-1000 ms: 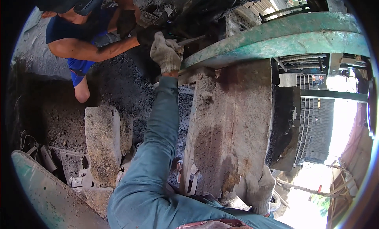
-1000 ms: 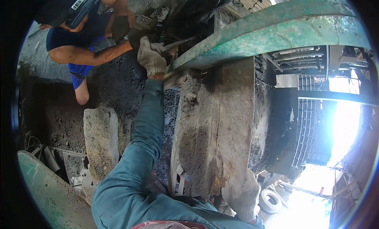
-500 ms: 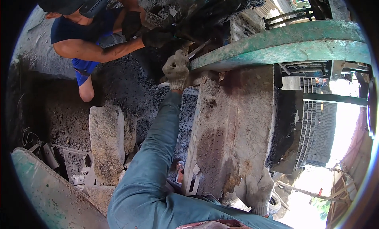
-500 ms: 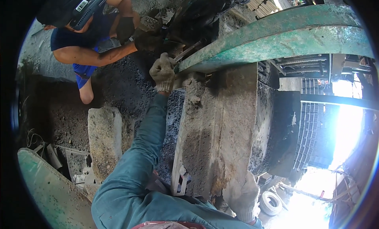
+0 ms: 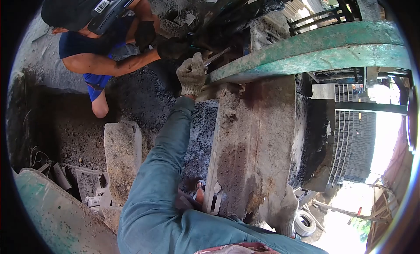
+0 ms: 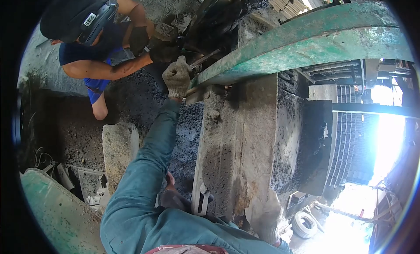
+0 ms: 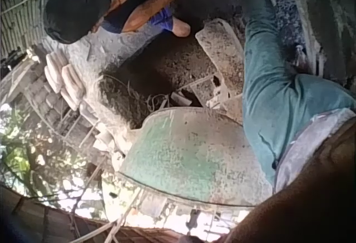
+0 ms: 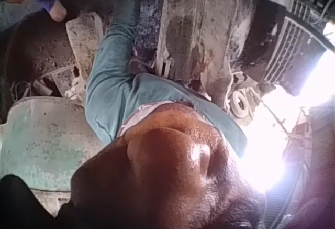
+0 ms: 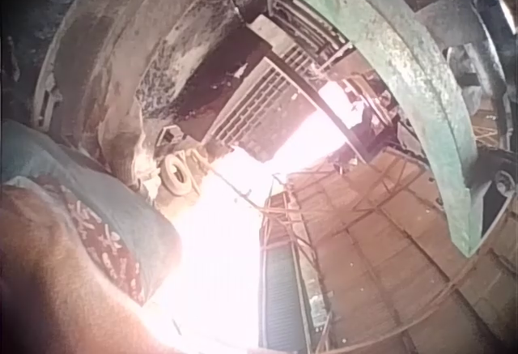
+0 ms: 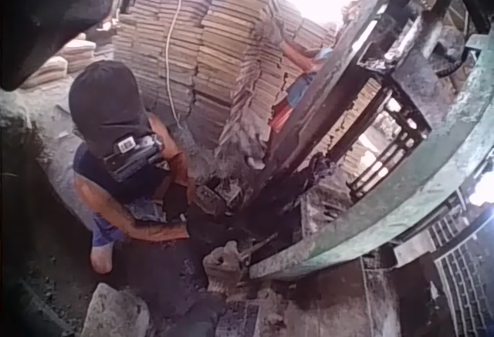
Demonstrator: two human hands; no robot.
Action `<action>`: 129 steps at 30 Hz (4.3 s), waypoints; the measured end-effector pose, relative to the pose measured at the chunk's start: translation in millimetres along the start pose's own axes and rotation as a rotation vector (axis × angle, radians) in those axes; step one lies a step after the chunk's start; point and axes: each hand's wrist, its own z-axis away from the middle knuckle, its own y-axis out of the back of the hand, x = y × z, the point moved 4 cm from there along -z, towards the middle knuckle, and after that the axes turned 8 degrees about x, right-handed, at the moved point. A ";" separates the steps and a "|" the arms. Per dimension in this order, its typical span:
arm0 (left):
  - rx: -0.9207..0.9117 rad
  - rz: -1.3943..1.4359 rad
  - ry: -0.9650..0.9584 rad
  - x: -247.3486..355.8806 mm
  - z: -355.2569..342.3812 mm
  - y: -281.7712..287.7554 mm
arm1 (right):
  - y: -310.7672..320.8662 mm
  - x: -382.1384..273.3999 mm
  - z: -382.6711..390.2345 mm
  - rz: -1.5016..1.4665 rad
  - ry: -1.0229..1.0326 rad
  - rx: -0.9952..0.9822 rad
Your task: Repairing and adjusting a concrete block making machine or similar industrial press.
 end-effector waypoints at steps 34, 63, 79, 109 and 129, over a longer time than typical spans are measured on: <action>-0.096 -0.097 -0.204 5.7 -9.5 6.1 | -10.6 23.3 -0.8 -0.164 0.091 -0.069; 0.266 0.509 0.661 -21.6 32.1 -2.9 | 2.4 -2.4 -0.4 -0.104 0.037 -0.066; 0.229 0.738 0.581 -21.1 11.0 1.5 | -4.9 -14.8 -1.2 0.046 0.000 0.076; -0.019 0.217 0.444 11.1 0.9 -12.4 | -5.7 2.9 -1.5 -0.127 0.028 0.026; -0.230 0.061 0.166 -12.2 -10.2 -5.0 | -1.4 3.4 -1.6 -0.124 0.052 -0.003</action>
